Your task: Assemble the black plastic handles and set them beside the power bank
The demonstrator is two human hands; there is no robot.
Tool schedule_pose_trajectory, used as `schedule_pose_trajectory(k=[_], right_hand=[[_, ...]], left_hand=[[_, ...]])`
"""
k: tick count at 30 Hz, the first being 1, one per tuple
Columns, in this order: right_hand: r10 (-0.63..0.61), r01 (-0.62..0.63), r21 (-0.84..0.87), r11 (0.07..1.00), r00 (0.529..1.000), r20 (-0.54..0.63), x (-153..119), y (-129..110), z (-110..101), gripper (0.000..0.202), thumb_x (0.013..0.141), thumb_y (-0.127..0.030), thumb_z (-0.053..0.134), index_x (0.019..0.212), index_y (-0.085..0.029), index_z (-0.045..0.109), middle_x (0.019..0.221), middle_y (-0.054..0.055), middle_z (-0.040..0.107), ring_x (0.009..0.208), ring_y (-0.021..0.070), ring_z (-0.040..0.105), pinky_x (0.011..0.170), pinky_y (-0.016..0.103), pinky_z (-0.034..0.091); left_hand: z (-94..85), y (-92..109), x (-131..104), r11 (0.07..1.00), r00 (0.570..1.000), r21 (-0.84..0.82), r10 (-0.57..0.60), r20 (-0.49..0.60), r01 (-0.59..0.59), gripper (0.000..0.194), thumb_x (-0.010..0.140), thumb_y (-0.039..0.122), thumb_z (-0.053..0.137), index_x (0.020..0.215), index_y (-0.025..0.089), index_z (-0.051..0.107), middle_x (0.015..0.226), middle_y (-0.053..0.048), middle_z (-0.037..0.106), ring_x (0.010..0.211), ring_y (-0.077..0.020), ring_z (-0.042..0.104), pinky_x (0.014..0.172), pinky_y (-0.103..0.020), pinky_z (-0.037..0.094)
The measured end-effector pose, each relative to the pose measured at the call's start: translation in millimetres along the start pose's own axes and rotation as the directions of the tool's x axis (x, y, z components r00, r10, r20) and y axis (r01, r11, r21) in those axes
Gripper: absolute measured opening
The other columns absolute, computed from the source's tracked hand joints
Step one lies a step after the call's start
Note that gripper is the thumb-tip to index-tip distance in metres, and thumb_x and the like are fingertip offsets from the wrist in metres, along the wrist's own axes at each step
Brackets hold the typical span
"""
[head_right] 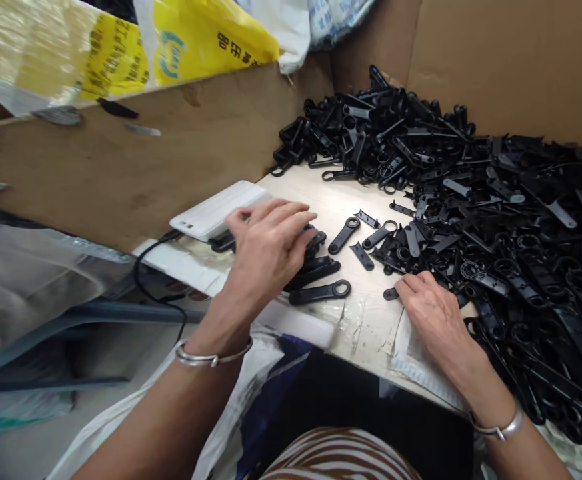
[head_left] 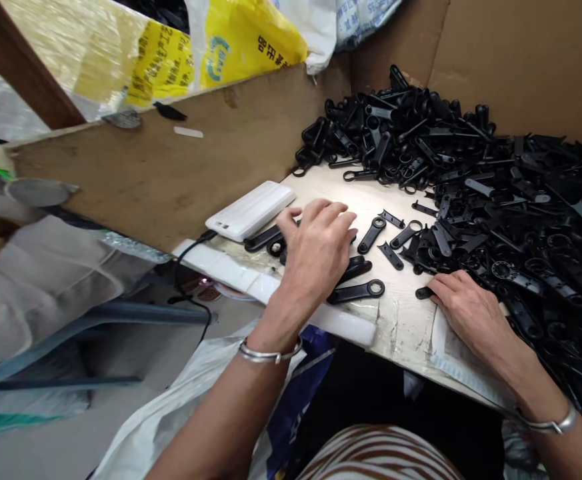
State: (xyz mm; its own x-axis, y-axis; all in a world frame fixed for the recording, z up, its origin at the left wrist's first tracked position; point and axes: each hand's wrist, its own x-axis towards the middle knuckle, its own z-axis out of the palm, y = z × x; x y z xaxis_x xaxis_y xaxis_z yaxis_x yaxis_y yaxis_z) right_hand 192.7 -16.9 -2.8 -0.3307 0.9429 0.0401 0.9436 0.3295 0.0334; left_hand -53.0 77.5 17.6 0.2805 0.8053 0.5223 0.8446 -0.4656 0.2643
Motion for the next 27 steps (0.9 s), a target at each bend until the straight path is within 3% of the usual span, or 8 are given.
schedule_pose_trajectory(k=[3,7,10,16,24,27], right_hand=[[-0.027,0.03,0.062,0.998,0.998,-0.057,-10,7,1,0.018,0.092,-0.01,0.05,0.098,-0.023,0.062,0.099,0.003,0.066,0.089,0.0196,0.053,0.061,0.029,0.044],[-0.047,0.065,0.164,0.984,0.993,-0.112,-22,11,2,0.025,0.091,-0.006,0.046,0.099,-0.022,0.064,0.103,0.005,0.067,0.094,0.0194,0.058,0.068,0.03,0.052],[-0.059,0.104,0.232,0.967,0.979,-0.194,-35,16,6,0.03,0.093,-0.008,0.043,0.107,-0.023,0.064,0.116,0.007,0.066,0.11,0.0212,0.058,0.082,0.034,0.056],[-0.04,0.1,0.231,0.968,0.967,-0.25,-53,15,10,0.026,0.091,-0.007,0.045,0.103,-0.018,0.065,0.122,0.011,0.064,0.117,0.0252,0.057,0.094,0.043,0.055],[-0.014,0.111,0.291,0.95,0.949,-0.314,-53,5,7,0.024,0.094,-0.012,0.046,0.103,-0.018,0.067,0.116,0.012,0.067,0.112,0.026,0.061,0.093,0.046,0.056],[-0.001,0.113,0.311,0.944,0.941,-0.338,-56,6,10,0.025,0.094,-0.014,0.047,0.106,-0.019,0.068,0.116,0.011,0.067,0.111,0.0255,0.062,0.094,0.045,0.056]], left_hand=[[10.7,15,34,0.982,0.965,0.028,0.176,0.196,-0.185,0.028,0.09,0.007,0.042,0.089,0.021,0.066,0.103,-0.008,0.071,0.106,-0.0269,0.054,0.094,-0.049,0.027],[35.7,34,80,0.931,0.797,0.063,0.271,0.54,-0.36,0.035,0.078,-0.007,0.042,0.086,0.015,0.067,0.09,-0.01,0.071,0.099,-0.0244,0.056,0.091,-0.042,0.029],[51.6,47,98,0.923,0.705,0.066,0.242,0.667,-0.379,0.037,0.08,-0.005,0.042,0.095,0.014,0.07,0.095,-0.013,0.071,0.1,-0.024,0.058,0.092,-0.04,0.032],[66.0,55,90,0.943,0.677,0.063,0.187,0.712,-0.326,0.025,0.087,0.025,0.056,0.103,0.011,0.07,0.1,-0.019,0.069,0.095,-0.0292,0.064,0.078,-0.036,0.044],[62.5,53,83,0.976,0.661,0.053,0.104,0.744,-0.213,0.034,0.082,0.027,0.06,0.111,0.013,0.069,0.104,-0.017,0.069,0.095,-0.0279,0.064,0.075,-0.034,0.048],[58.4,50,82,0.986,0.676,0.049,0.075,0.733,-0.162,0.036,0.081,0.029,0.06,0.113,0.014,0.068,0.104,-0.017,0.069,0.095,-0.0273,0.064,0.076,-0.034,0.048]])
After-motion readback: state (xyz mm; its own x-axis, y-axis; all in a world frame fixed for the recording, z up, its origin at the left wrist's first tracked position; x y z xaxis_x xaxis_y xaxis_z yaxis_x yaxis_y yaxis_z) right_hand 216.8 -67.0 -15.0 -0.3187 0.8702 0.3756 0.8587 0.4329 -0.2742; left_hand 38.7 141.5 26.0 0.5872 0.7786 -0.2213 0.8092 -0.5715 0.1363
